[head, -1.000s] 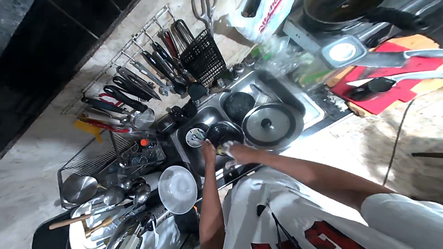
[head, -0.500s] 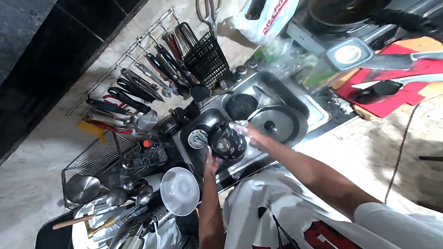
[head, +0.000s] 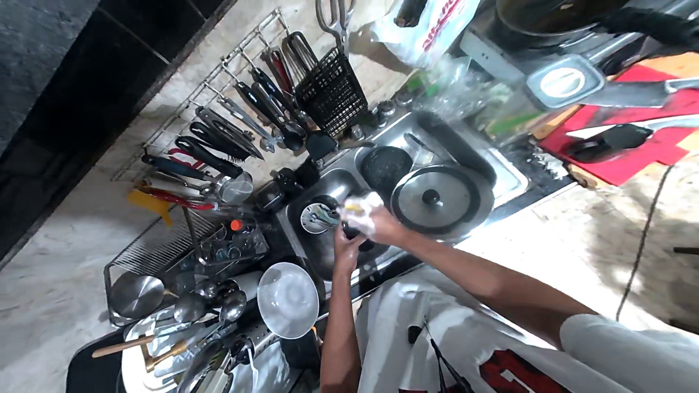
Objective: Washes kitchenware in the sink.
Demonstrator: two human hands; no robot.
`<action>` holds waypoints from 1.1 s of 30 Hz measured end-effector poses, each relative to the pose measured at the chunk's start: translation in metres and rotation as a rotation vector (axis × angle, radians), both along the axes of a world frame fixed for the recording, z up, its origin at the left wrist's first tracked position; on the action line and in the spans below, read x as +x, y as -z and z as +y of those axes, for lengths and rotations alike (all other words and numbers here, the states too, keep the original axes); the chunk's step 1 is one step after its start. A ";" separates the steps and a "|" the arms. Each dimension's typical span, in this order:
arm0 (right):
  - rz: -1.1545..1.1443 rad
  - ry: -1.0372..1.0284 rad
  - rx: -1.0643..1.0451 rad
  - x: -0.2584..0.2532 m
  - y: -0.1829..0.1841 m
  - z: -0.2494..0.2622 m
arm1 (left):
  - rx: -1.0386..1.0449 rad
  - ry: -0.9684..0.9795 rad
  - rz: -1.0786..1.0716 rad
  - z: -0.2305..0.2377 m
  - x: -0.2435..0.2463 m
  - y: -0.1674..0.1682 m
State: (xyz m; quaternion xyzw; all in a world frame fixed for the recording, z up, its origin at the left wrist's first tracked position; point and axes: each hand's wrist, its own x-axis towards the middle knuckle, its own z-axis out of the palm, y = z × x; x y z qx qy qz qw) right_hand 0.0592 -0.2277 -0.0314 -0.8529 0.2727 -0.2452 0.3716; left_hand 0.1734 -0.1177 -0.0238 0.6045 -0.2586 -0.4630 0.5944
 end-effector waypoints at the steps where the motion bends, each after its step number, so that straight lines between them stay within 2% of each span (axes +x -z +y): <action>1: -0.024 -0.037 -0.038 0.003 0.000 -0.001 | 0.012 0.003 -0.018 0.001 -0.001 0.001; 5: -0.110 0.186 0.189 0.012 0.020 -0.021 | 0.071 0.036 -0.063 0.006 -0.002 -0.002; 7: -0.086 0.086 0.161 0.013 0.011 -0.003 | 0.059 0.002 -0.044 0.007 0.001 -0.002; 9: -0.152 -0.102 -0.041 0.014 0.014 0.016 | 0.059 -0.058 -0.024 0.009 0.002 0.000; 11: -0.217 -0.117 -0.044 0.015 0.013 0.012 | 0.069 -0.027 -0.033 0.012 0.005 -0.001; 12: -0.193 -0.033 0.053 0.016 0.012 0.003 | 0.074 0.008 -0.041 0.013 0.006 -0.001; 15: -0.150 0.341 0.539 0.021 0.026 -0.027 | 0.061 0.040 -0.028 0.015 0.002 -0.013; 16: -0.164 0.404 0.609 0.022 0.034 -0.029 | 0.049 0.041 -0.024 0.015 0.002 -0.016; 18: -0.176 0.368 0.502 0.022 0.032 -0.021 | 0.032 0.048 -0.038 0.011 0.005 -0.017; 22: -0.202 0.017 -0.022 0.026 0.013 0.014 | 0.030 -0.005 -0.032 0.010 0.006 -0.004; 23: -0.227 0.005 -0.024 0.027 0.011 0.011 | 0.028 -0.014 -0.025 0.009 0.006 -0.003; 25: -0.249 0.148 0.177 0.028 0.015 -0.002 | 0.025 -0.009 -0.001 0.010 0.003 -0.003; 28: -0.200 0.565 0.640 0.033 0.042 -0.016 | -0.031 -0.046 0.025 0.010 -0.003 -0.007; 30: -0.055 0.671 0.727 0.034 0.052 -0.005 | -0.072 -0.095 0.035 0.007 -0.002 -0.010; 33: 0.008 0.607 0.718 0.025 0.029 0.035 | -0.073 -0.166 0.053 0.001 0.005 -0.009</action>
